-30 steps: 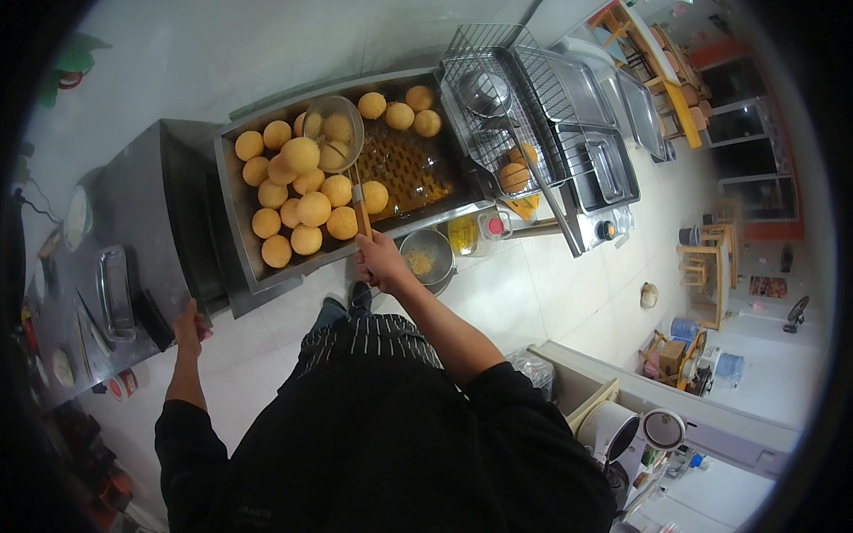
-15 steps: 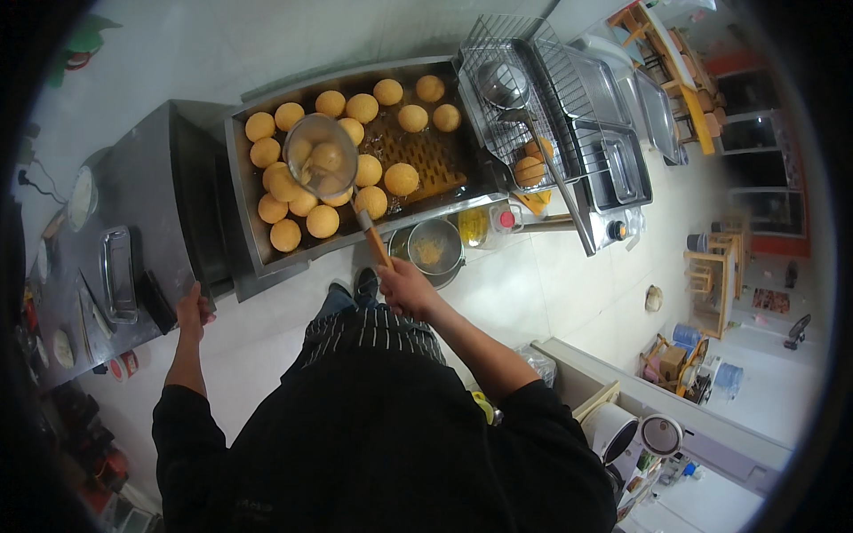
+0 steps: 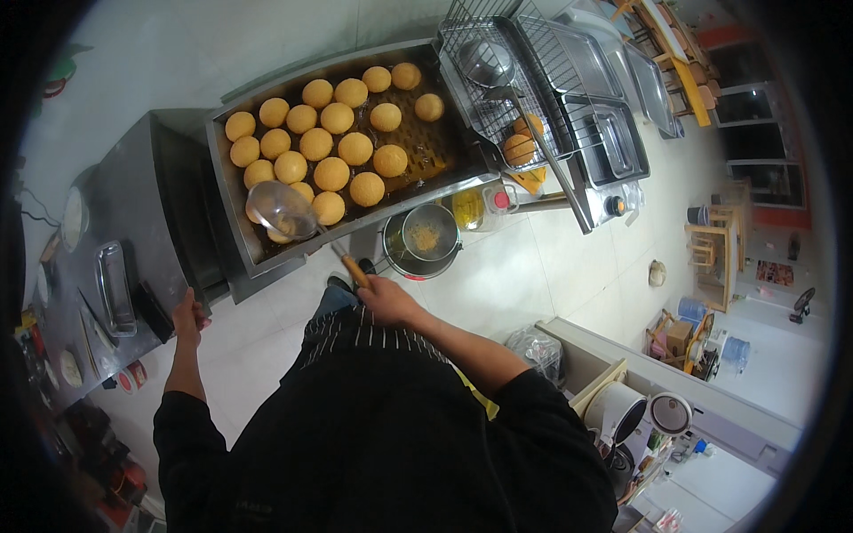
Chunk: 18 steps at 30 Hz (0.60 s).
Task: The person uses a slotted spoon to lift and transfer round dough balls from a deep fryer into a wire basket. The dough balls are moved one by one or in small groups from the oil to the basket for draining.
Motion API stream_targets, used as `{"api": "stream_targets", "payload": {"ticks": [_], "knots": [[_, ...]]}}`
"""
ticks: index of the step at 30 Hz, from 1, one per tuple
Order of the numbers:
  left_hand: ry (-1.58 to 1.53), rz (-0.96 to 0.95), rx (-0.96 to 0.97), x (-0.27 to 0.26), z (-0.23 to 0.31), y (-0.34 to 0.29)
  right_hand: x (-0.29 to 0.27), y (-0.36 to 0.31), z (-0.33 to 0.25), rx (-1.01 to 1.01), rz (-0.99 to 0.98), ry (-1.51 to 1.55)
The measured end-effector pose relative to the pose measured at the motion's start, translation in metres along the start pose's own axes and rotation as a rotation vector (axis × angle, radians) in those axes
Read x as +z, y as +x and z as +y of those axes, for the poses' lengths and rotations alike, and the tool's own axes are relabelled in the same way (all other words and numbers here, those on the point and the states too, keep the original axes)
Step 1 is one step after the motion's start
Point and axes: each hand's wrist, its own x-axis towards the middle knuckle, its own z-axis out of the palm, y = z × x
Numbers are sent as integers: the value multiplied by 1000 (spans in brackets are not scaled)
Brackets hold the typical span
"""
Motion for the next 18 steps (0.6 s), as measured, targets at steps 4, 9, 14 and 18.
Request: {"api": "stream_targets", "payload": {"ticks": [4,9,14,18], "knots": [[14,-10,15,-2,-2,2,-29,-8,26,164,23,153],[-7,6,16,-1,-2,2,-74,-31,29,407,96,470],[-15,-2,19,-1,-1,1,-101,-35,18,379,229,599],[-12,-16,14,-2,0,2,-87,-18,-5,345,276,646]]}}
